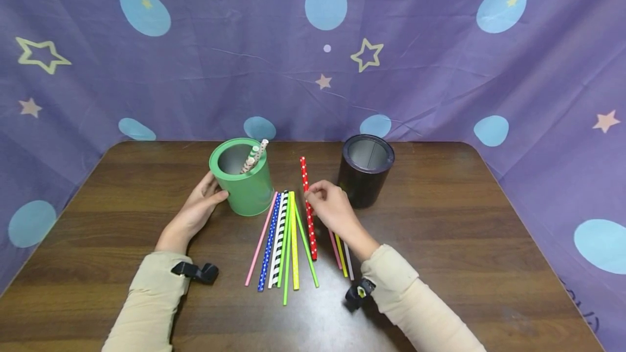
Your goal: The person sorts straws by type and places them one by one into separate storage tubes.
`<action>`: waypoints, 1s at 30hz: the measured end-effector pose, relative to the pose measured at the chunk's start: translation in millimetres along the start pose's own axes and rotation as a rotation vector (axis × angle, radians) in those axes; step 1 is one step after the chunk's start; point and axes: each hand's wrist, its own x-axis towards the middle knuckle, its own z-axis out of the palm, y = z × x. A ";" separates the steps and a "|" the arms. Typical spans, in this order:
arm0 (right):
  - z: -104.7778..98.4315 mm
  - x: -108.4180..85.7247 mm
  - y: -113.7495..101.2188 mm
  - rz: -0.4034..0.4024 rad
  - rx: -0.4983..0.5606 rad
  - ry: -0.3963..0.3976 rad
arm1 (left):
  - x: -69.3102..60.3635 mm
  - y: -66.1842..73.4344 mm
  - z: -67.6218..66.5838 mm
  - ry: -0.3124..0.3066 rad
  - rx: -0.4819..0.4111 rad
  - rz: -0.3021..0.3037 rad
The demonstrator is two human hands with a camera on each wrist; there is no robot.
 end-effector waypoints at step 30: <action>-0.1 -5.6 -25.7 -0.409 0.532 0.253 | 1.1 -1.4 -0.7 0.008 -0.003 0.001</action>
